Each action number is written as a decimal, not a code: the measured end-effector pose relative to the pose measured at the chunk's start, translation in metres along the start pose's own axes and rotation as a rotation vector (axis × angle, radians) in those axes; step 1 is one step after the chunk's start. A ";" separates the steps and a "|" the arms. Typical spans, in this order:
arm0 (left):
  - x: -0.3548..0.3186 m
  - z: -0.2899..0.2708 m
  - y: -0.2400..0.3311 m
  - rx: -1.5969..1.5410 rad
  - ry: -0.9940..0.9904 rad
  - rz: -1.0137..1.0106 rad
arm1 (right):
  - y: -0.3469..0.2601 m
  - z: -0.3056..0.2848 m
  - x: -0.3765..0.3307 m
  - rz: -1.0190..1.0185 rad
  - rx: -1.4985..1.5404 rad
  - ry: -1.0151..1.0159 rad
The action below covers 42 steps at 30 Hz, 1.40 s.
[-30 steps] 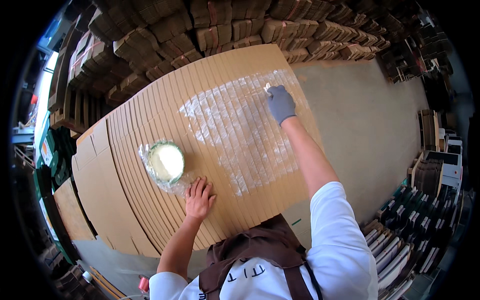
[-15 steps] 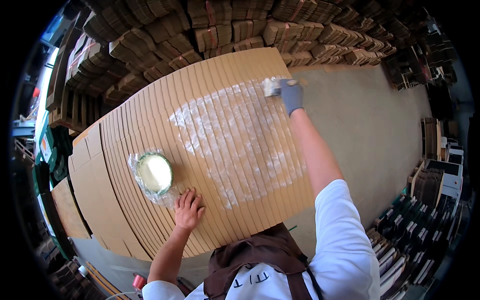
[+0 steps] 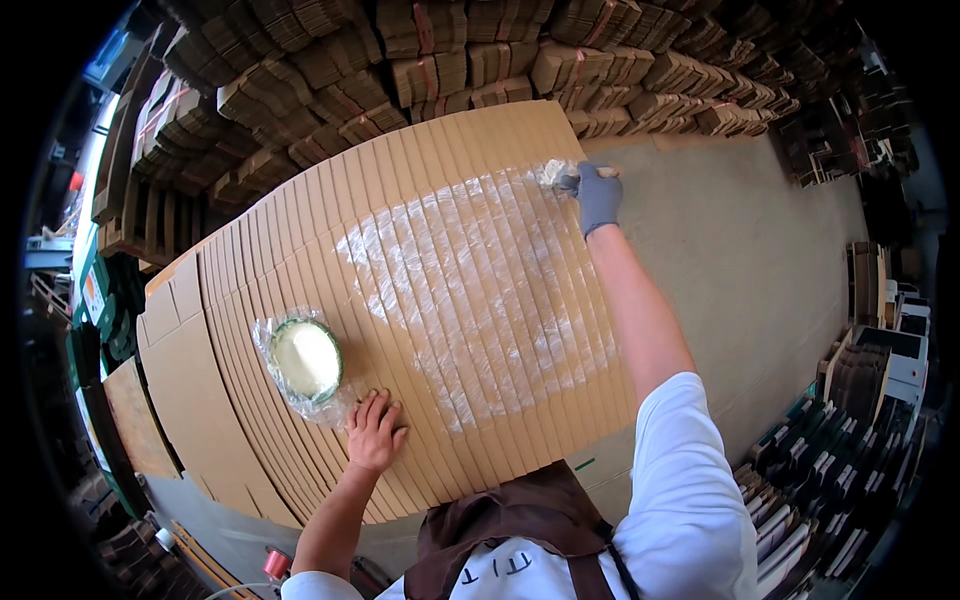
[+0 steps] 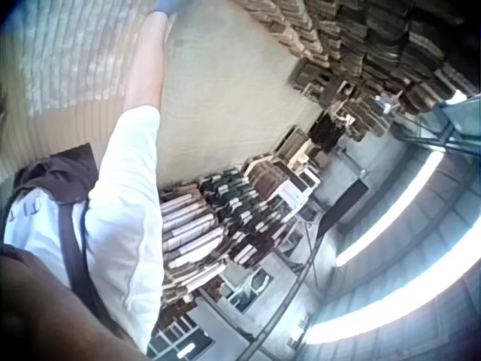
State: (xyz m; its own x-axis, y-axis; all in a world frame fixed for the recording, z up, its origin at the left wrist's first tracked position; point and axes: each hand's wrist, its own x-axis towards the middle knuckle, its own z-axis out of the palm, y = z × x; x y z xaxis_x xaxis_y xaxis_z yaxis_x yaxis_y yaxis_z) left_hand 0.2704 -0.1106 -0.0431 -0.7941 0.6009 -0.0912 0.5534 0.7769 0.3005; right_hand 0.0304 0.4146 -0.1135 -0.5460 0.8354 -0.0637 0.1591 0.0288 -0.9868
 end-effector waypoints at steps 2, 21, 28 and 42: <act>-0.004 0.001 0.001 0.003 0.003 -0.005 | -0.002 -0.015 0.011 0.015 0.005 0.085; 0.000 -0.002 -0.002 -0.030 0.008 0.031 | -0.057 0.051 -0.103 -0.246 -0.157 -0.306; -0.005 -0.001 -0.002 -0.039 -0.003 0.000 | -0.050 0.074 -0.111 -0.385 -0.361 -0.222; -0.005 0.005 -0.001 -0.012 0.000 -0.005 | -0.046 -0.047 -0.181 -0.828 -0.746 -0.658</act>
State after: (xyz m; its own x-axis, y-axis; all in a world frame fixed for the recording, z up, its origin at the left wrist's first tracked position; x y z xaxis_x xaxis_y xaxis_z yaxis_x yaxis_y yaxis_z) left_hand 0.2747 -0.1136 -0.0475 -0.7969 0.5970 -0.0925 0.5464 0.7776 0.3111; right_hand 0.1604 0.2875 -0.0496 -0.9679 0.0023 0.2513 -0.1174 0.8801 -0.4601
